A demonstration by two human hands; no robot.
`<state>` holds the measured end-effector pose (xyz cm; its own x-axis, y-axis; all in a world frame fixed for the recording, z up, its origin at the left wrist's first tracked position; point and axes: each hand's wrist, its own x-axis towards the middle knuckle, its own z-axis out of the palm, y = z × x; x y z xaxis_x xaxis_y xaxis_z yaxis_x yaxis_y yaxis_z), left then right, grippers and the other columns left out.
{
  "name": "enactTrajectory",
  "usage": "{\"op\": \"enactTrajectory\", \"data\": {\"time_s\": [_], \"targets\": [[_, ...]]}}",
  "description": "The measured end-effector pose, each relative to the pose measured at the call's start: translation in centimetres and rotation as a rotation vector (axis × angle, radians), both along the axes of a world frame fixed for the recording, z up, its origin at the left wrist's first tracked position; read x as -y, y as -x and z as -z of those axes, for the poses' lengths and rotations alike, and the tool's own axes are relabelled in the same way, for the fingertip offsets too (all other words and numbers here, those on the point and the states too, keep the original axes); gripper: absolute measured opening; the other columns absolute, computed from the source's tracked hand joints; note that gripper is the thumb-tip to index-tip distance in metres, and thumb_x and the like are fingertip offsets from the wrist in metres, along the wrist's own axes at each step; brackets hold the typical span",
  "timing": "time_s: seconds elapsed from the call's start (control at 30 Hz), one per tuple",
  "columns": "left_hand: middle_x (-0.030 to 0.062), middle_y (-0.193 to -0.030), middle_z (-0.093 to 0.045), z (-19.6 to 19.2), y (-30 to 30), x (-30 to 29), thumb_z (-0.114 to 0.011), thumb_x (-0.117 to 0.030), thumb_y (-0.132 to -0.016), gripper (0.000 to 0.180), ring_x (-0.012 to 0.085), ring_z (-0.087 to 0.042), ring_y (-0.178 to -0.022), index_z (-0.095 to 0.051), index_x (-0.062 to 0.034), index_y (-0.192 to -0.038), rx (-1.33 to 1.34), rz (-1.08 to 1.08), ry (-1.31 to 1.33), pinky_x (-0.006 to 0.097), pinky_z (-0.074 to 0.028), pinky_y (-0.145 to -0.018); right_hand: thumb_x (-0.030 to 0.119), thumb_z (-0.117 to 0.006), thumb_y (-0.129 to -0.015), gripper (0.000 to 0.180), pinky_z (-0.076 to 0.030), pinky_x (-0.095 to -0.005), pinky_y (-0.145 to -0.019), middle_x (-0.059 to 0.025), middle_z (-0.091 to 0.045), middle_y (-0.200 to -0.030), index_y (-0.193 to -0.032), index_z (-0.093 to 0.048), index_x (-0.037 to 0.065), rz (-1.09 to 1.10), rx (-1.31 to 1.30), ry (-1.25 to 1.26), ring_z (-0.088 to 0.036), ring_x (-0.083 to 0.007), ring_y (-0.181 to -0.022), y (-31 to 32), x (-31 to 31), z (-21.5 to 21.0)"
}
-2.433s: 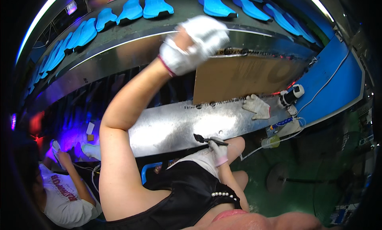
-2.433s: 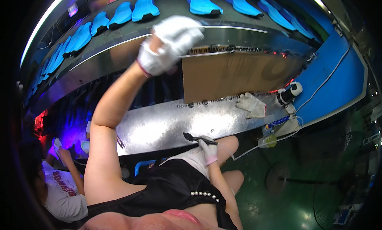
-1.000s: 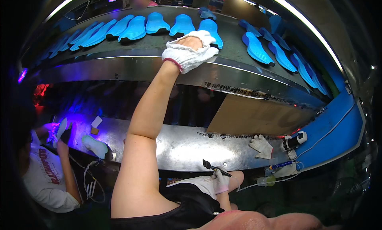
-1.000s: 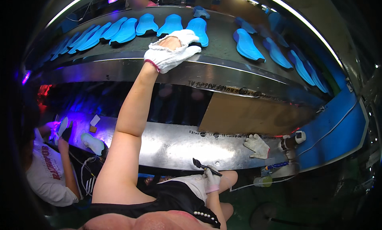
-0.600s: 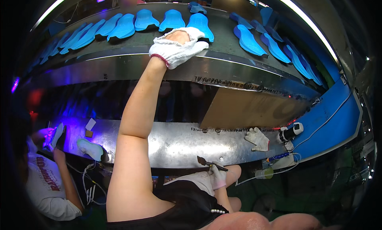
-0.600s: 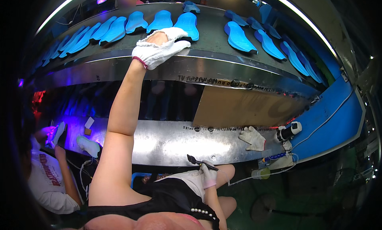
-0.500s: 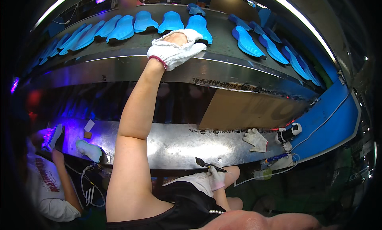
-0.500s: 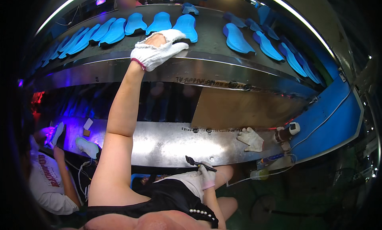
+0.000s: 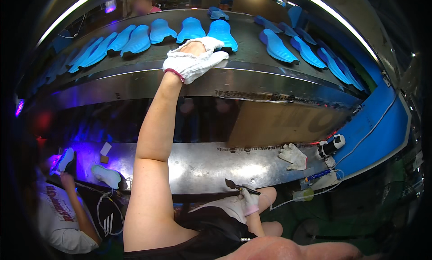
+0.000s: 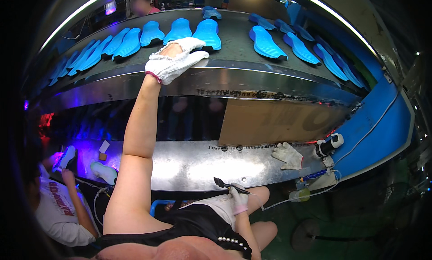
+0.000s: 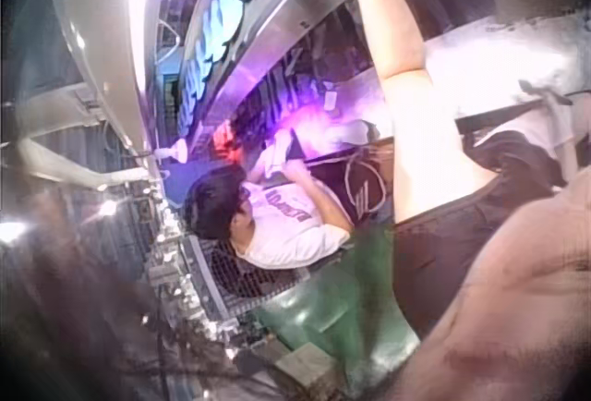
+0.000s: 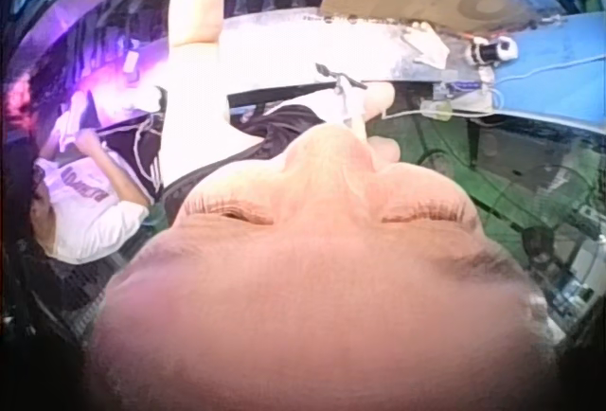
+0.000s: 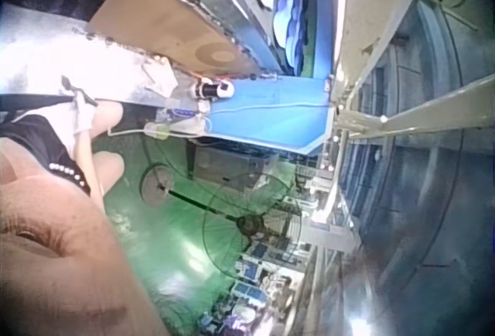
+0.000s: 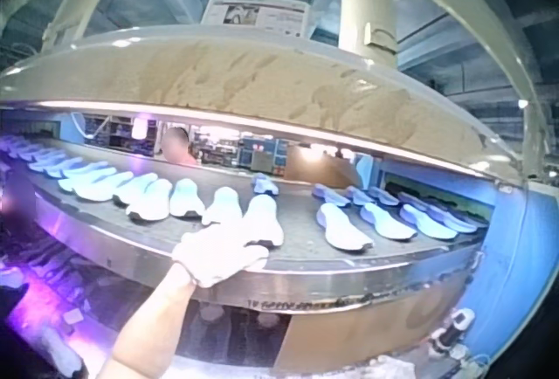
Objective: The person cleans blue shoe soles one at a time by hand using a cleaning brush and a white cloth, then places each cleaned sole onto a conveyor belt.
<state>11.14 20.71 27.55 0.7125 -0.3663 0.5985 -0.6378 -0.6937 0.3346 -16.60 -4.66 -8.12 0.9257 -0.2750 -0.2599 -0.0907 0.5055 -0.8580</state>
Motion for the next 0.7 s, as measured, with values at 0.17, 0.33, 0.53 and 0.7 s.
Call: {"op": "enactTrajectory", "data": {"time_s": [0.17,0.33,0.53,0.7], "targets": [[0.0151,-0.113,-0.064,0.2,-0.6,0.3,-0.055,-0.044,-0.088,0.047,0.0318,-0.06,-0.107,-0.063,-0.0103,-0.119,0.043,0.008,-0.035,0.041,-0.045,-0.093,0.005,-0.064,-0.086,0.029,-0.045,-0.0229,-0.059,-0.0064,-0.058,-0.082,-0.113,-0.057,-0.004,0.012,0.01,0.009,-0.052,-0.0112,-0.064,-0.1,0.3,0.7],[0.0151,-0.107,-0.065,-0.6,-0.4,0.4,-0.06,-0.034,-0.087,0.037,0.0312,-0.06,-0.102,-0.067,-0.0055,-0.109,0.114,0.112,-0.048,0.037,-0.046,-0.092,0.009,-0.065,-0.087,0.026,-0.046,-0.0227,-0.056,-0.006,-0.062,-0.081,-0.11,-0.06,-0.004,-0.039,-0.006,0.156,-0.055,-0.0108,-0.063,-0.2,0.4,0.0],[0.0122,-0.096,-0.067,1.0,-1.6,-1.3,-0.056,-0.021,-0.088,0.021,0.0293,-0.063,-0.092,-0.07,-0.0053,-0.094,0.25,0.095,-0.049,0.037,-0.049,-0.085,0.011,-0.063,-0.088,0.026,-0.044,-0.025,-0.06,-0.0052,-0.057,-0.08,-0.108,-0.059,-0.005,-0.064,-0.012,0.156,-0.052,-0.0121,-0.065,0.1,-0.5,-0.1],[0.0126,-0.099,-0.067,1.1,-2.3,1.9,-0.055,-0.029,-0.089,0.028,0.0311,-0.062,-0.094,-0.069,-0.0064,-0.098,0.234,0.045,0.017,0.038,-0.048,-0.087,0.008,-0.063,-0.089,0.025,-0.045,-0.0241,-0.06,-0.0054,-0.059,-0.08,-0.11,-0.057,-0.005,0.048,0.022,0.133,-0.054,-0.012,-0.065,0.6,1.2,0.7]]}}
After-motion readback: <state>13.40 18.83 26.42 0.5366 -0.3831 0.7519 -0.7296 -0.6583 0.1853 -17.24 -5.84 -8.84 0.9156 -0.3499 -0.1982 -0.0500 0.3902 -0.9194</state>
